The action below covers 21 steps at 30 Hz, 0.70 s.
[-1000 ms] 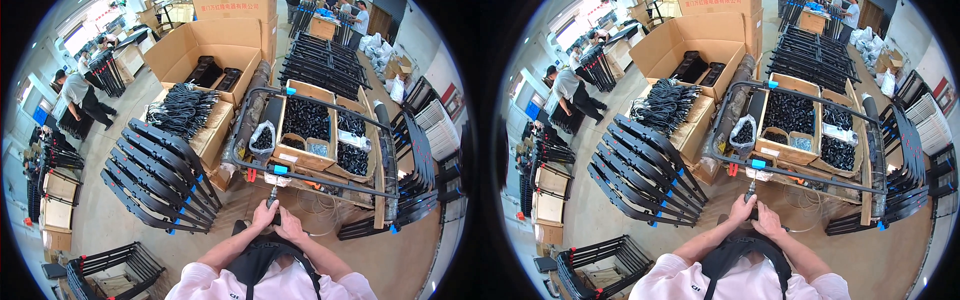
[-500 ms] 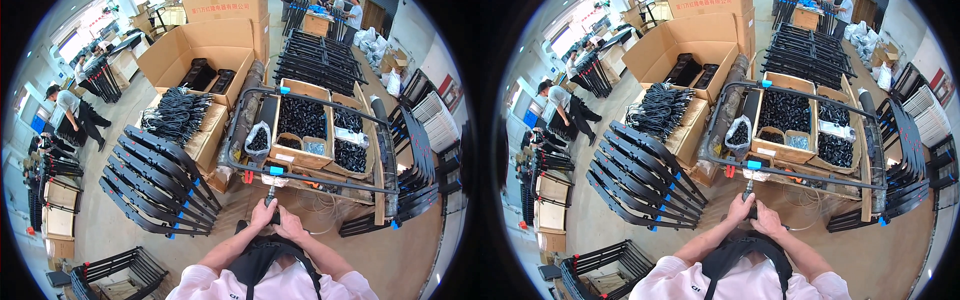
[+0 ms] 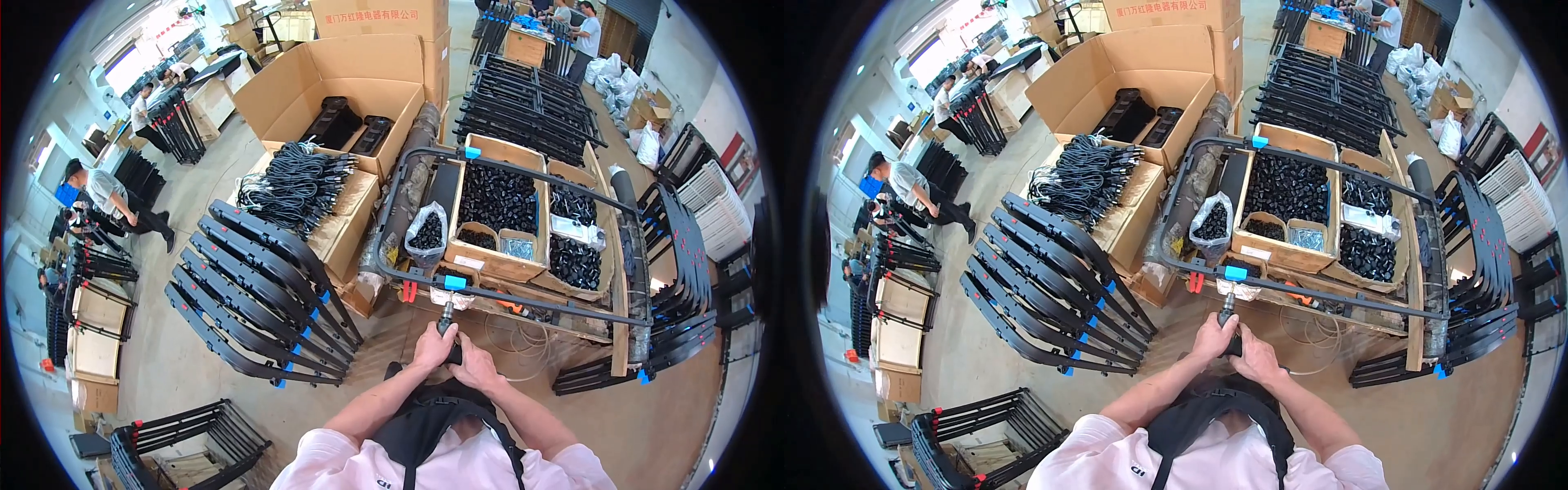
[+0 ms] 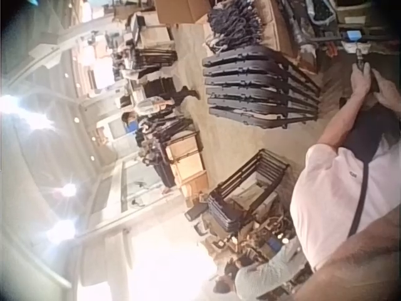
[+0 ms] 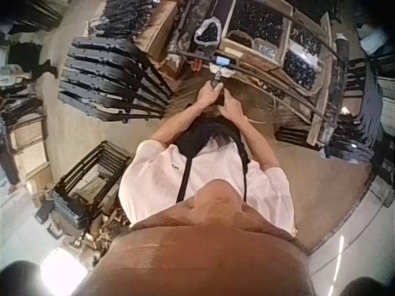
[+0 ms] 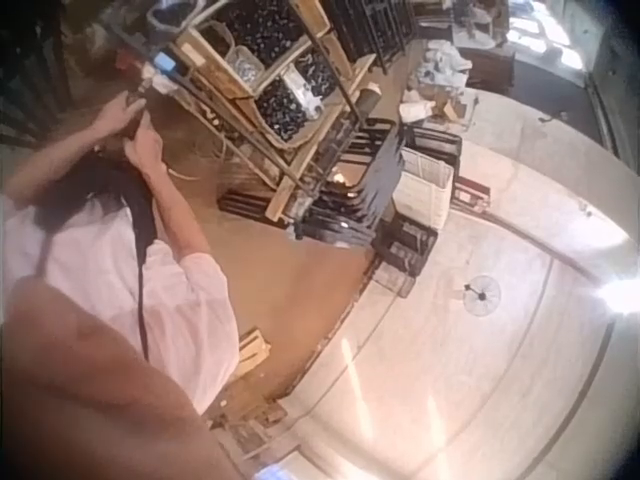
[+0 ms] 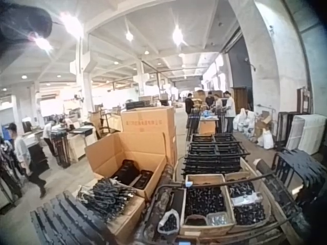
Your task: Assemble components of a lawnmower frame by attaching cables, plastic housings, and securing them with screws.
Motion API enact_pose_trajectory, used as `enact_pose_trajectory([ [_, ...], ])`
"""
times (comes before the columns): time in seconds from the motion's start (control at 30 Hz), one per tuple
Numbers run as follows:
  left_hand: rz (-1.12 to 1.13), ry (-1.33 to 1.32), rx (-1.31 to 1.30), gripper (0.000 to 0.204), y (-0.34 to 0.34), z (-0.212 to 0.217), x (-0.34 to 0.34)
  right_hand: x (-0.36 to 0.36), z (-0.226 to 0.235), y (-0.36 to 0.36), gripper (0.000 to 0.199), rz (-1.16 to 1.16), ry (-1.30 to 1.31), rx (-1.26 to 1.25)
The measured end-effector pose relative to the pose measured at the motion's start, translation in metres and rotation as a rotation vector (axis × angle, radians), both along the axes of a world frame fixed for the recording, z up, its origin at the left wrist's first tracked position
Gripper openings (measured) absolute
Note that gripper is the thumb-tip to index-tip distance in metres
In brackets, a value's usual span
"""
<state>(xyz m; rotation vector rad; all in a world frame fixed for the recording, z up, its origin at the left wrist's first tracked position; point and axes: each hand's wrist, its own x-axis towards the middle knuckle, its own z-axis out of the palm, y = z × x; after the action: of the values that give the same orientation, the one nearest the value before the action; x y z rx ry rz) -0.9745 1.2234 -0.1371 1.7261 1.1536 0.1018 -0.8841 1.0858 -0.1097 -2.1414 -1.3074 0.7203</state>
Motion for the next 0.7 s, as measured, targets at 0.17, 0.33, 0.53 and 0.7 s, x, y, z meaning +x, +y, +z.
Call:
enact_pose_trajectory([
  [0.17,-0.009,0.015,0.005,0.07,0.003,-0.001,0.004,0.003,0.009,0.004,0.092,-0.006,0.03,-0.064],
  [0.33,0.001,0.031,-0.011,0.066,0.004,-0.001,0.009,0.004,0.007,0.006,0.088,-0.027,0.031,-0.078],
  [0.53,0.02,0.034,0.009,0.068,0.006,-0.006,0.009,-0.001,0.011,0.01,0.056,0.046,-0.05,-0.047],
  [0.7,-0.055,0.022,-0.009,0.07,0.004,-0.009,0.011,0.0,0.003,-0.001,0.053,0.024,-0.071,0.079],
])
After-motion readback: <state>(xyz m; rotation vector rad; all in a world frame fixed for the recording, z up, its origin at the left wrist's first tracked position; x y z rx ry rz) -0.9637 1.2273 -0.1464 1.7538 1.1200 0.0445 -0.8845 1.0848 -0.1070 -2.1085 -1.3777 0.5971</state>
